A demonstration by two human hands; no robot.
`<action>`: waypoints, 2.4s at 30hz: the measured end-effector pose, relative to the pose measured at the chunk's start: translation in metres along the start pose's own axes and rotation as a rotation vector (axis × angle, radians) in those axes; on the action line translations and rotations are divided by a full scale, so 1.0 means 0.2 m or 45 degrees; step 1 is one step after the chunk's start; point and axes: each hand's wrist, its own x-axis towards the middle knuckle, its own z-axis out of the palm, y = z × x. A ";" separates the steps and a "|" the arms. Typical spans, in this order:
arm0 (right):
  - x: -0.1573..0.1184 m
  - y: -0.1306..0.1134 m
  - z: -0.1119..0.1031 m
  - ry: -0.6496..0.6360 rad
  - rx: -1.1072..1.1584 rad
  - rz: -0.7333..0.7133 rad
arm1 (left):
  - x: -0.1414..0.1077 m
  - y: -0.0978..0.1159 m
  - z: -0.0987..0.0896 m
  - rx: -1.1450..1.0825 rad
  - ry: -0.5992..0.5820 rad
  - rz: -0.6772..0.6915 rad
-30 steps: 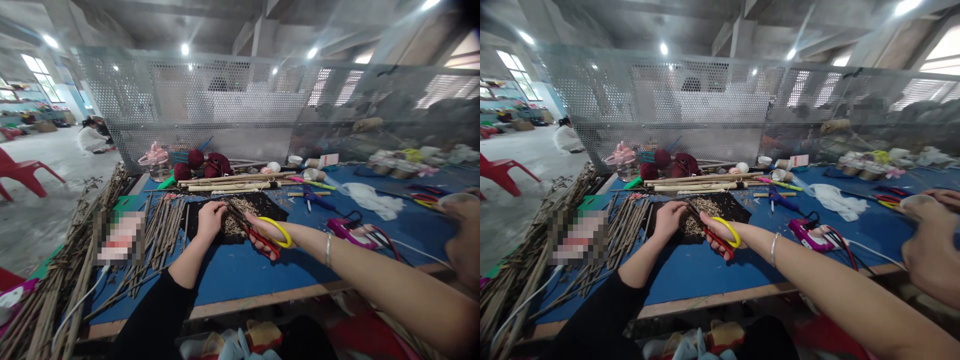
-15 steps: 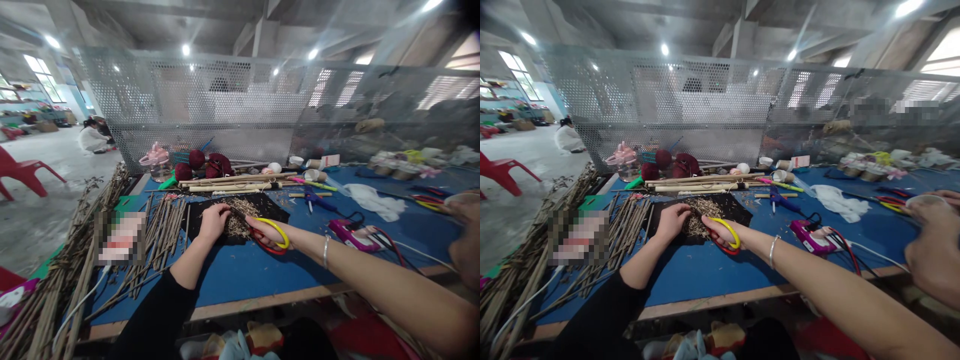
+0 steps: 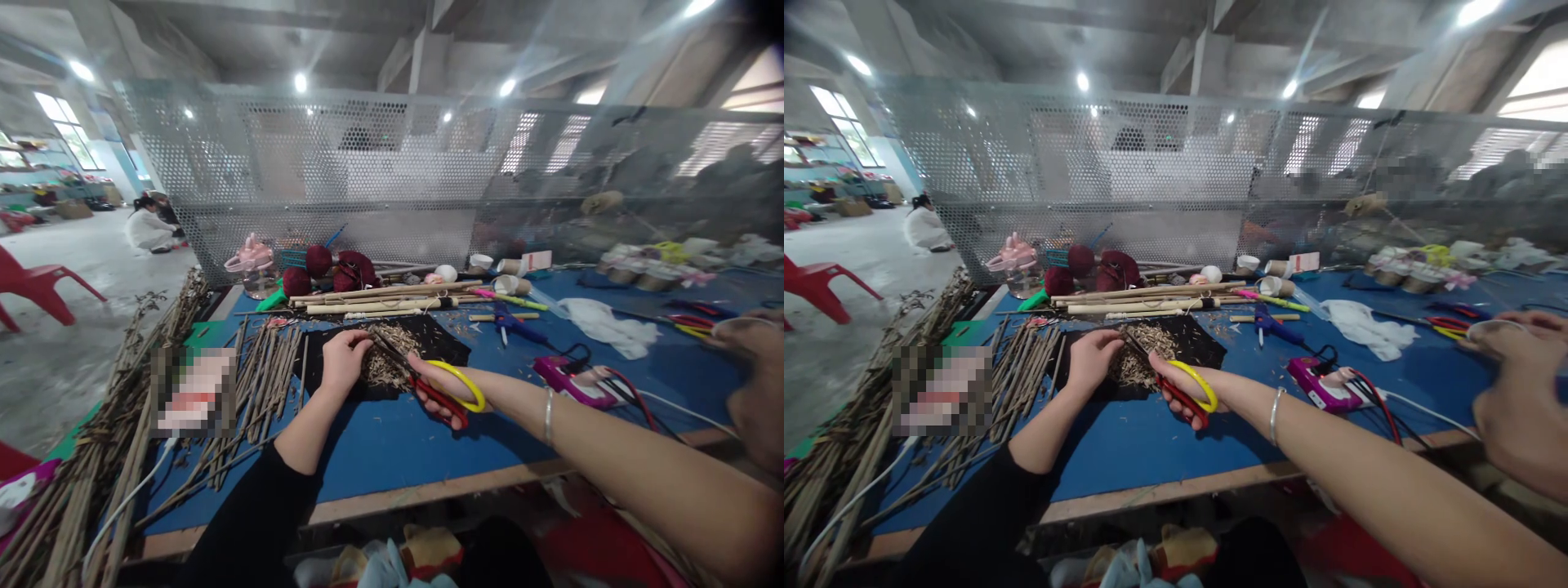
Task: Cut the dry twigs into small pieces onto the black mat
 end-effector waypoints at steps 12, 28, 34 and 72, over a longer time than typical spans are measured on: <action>0.00 -0.02 0.05 0.146 -0.114 -0.197 | -0.02 0.03 0.00 0.232 -0.120 0.256; -0.02 0.08 -0.03 -0.005 0.130 -0.136 | 0.00 -0.03 -0.01 0.204 -0.046 0.033; -0.03 0.20 -0.01 -0.030 0.501 -0.299 | 0.06 -0.04 -0.08 0.284 0.116 0.025; 0.01 0.35 0.00 0.042 0.888 -0.687 | 0.42 0.17 0.03 0.511 -0.652 0.097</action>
